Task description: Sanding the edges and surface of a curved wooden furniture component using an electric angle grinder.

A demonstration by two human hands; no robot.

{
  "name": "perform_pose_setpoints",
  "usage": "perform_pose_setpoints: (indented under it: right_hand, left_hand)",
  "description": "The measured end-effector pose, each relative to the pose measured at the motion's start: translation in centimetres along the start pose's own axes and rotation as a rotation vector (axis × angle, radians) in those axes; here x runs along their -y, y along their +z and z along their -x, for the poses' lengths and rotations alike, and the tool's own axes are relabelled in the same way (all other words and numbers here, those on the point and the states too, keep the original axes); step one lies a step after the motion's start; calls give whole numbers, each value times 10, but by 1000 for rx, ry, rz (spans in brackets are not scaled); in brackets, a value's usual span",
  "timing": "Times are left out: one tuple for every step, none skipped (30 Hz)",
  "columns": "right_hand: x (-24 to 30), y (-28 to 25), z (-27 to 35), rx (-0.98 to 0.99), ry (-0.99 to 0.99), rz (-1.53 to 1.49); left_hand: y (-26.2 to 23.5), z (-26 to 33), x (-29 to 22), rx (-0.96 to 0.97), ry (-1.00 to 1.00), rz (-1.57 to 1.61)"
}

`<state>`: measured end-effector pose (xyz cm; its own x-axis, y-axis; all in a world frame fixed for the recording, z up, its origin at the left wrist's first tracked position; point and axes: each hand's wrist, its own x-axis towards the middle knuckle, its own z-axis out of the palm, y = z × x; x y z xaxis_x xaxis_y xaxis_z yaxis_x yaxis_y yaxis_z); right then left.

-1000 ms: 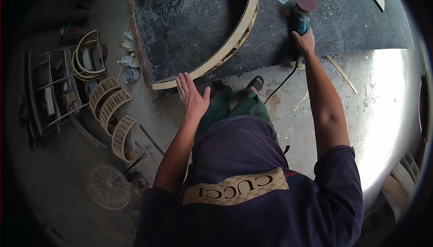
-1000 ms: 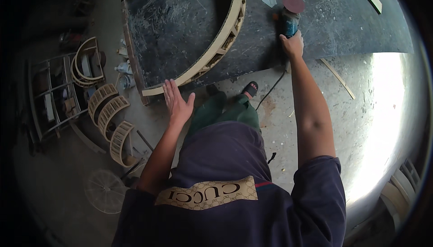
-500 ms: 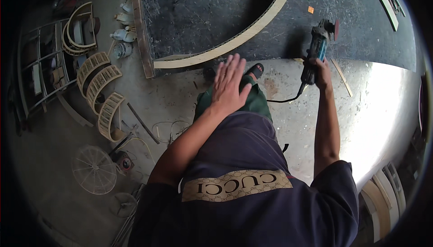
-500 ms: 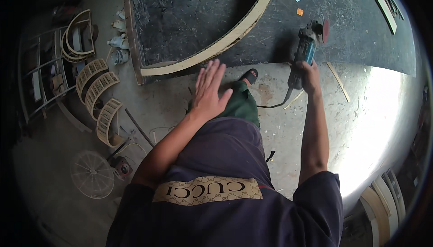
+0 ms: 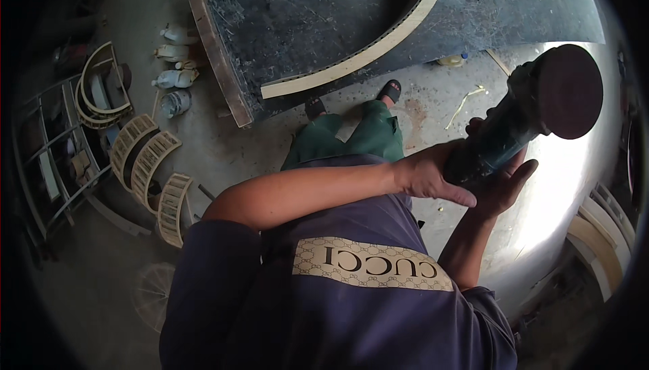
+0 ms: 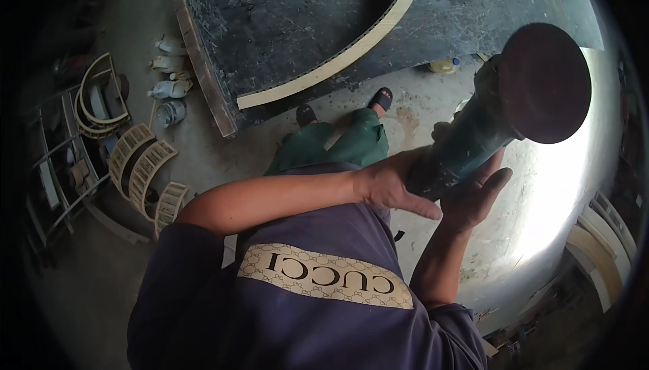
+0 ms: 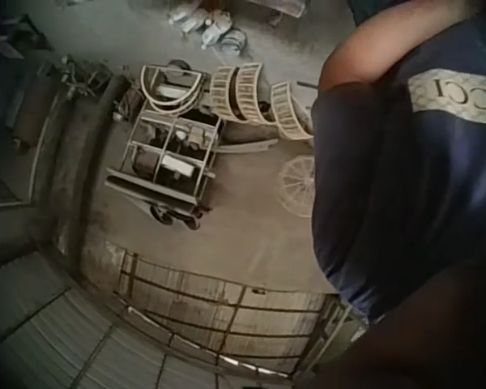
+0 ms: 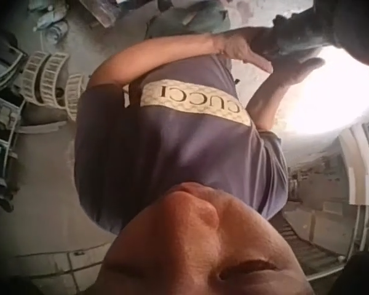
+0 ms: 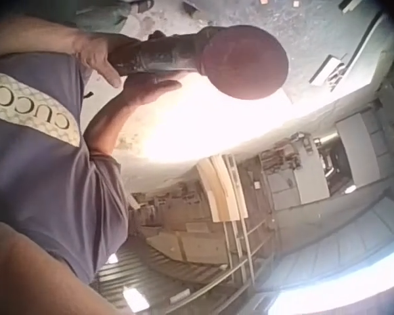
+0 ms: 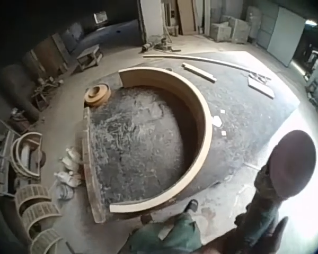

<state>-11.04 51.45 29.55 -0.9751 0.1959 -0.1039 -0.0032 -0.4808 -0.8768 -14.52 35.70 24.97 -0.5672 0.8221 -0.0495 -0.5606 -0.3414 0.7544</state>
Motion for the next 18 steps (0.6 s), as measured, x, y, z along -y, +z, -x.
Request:
perform_pose_setpoints:
  right_hand:
    - [-5,9,5,-7,-12,15]
    - [-12,17,7,40,-26,-132]
    - [-17,24,9,90,-38,-280]
    - [-25,33,14,83,-43,-263]
    - [-34,43,20,44,-55,-387]
    - [-43,52,27,5,-66,-511]
    - [-50,60,33,-107,-80,-439]
    - [-57,64,39,-116,-76,-429]
    - [-64,65,43,-128,-46,-423]
    - [-69,67,47,-141,-15,-417]
    - [-72,69,50,-155,3,-419]
    - [-74,72,54,-166,4,-414]
    - [-75,76,58,-228,26,-347]
    - [-76,79,60,-286,47,-273]
    - [-79,81,62,-291,48,-264]
    - [-85,83,64,-208,25,-387]
    - [-92,86,66,-122,3,-515]
    - [-99,89,65,-123,6,-513]
  left_hand:
    - [1,17,-11,57,-57,69]
    - [-2,33,-14,78,-54,78]
    - [-6,48,-18,184,-233,227]
    - [-9,62,-19,288,-414,373]
    - [-8,75,-20,265,-372,440]
    - [-13,85,-20,276,-371,453]
    - [-19,94,-20,259,-401,444]
    - [-23,104,-21,237,-433,433]
    - [-25,111,-15,247,-421,435]
    - [-29,119,-12,252,-423,449]
    - [-33,124,-11,263,-457,487]
    - [-36,128,-10,274,-490,525]
    - [-38,133,-9,278,-495,533]
    - [-38,137,-9,272,-493,506]
    - [-38,140,-8,265,-489,477]
    - [-37,145,-7,270,-488,485]
    - [-36,152,-6,325,-510,524]
    - [-36,157,-4,380,-532,562]
